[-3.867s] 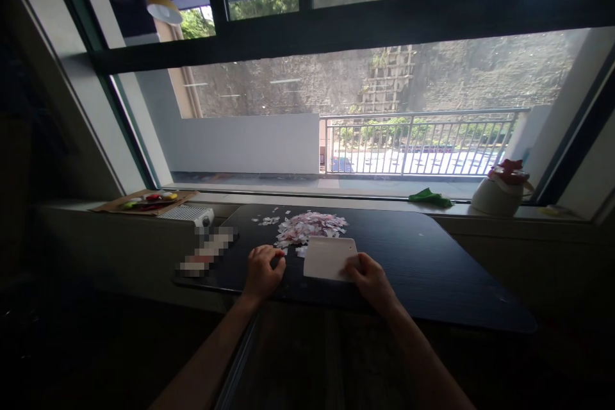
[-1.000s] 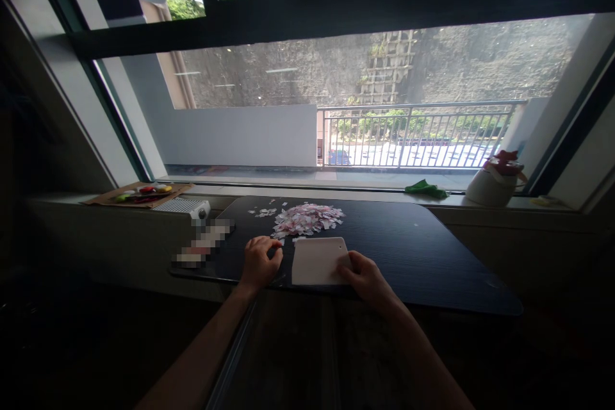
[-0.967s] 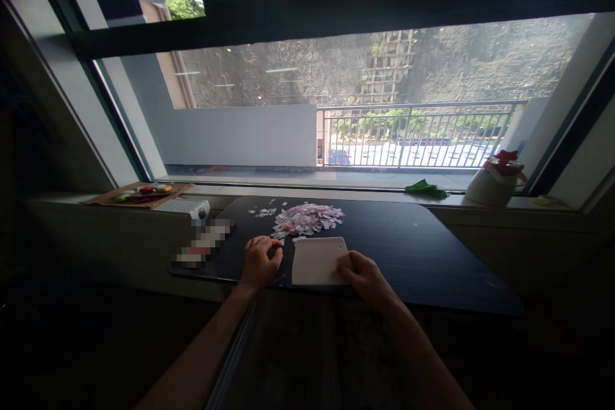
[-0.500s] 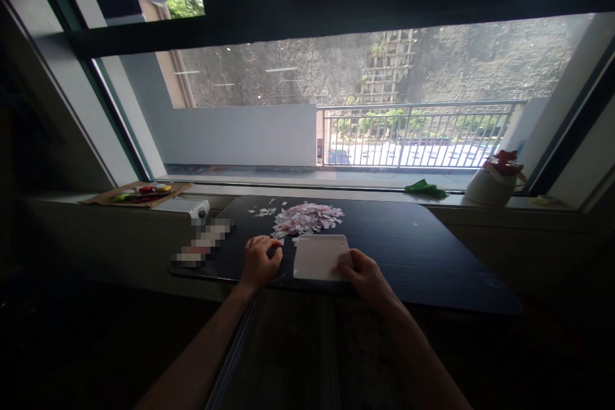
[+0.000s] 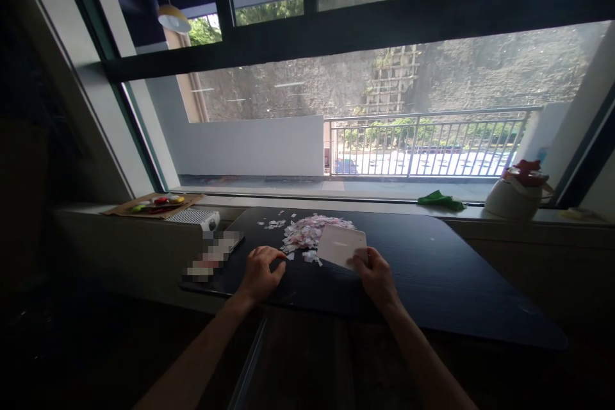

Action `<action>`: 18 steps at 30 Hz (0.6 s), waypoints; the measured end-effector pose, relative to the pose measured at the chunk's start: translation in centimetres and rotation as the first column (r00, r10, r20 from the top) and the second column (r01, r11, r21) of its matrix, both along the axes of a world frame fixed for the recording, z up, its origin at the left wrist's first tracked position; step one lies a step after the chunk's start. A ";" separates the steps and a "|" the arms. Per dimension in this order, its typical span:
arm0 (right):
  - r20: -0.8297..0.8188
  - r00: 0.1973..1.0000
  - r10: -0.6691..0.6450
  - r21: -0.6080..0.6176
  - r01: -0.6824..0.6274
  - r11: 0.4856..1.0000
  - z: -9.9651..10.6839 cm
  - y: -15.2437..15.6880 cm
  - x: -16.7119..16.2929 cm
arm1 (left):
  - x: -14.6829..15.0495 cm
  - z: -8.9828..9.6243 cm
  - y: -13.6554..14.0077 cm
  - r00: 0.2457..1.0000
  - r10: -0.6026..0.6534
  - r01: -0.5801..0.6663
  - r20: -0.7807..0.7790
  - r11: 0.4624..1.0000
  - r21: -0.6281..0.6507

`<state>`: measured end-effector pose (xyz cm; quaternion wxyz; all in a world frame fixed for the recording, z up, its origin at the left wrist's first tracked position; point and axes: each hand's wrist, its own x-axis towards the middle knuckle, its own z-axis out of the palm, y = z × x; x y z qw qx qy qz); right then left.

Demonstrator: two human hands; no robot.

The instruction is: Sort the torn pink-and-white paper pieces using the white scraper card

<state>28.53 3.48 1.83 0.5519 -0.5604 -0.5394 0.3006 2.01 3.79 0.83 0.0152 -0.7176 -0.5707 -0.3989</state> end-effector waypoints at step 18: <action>-0.186 0.979 -0.078 -0.123 0.055 0.991 -0.8 -0.7 0.8 | -5.0 1.1 13.3 0.967 0.252 -0.254 -0.031 0.958 -0.135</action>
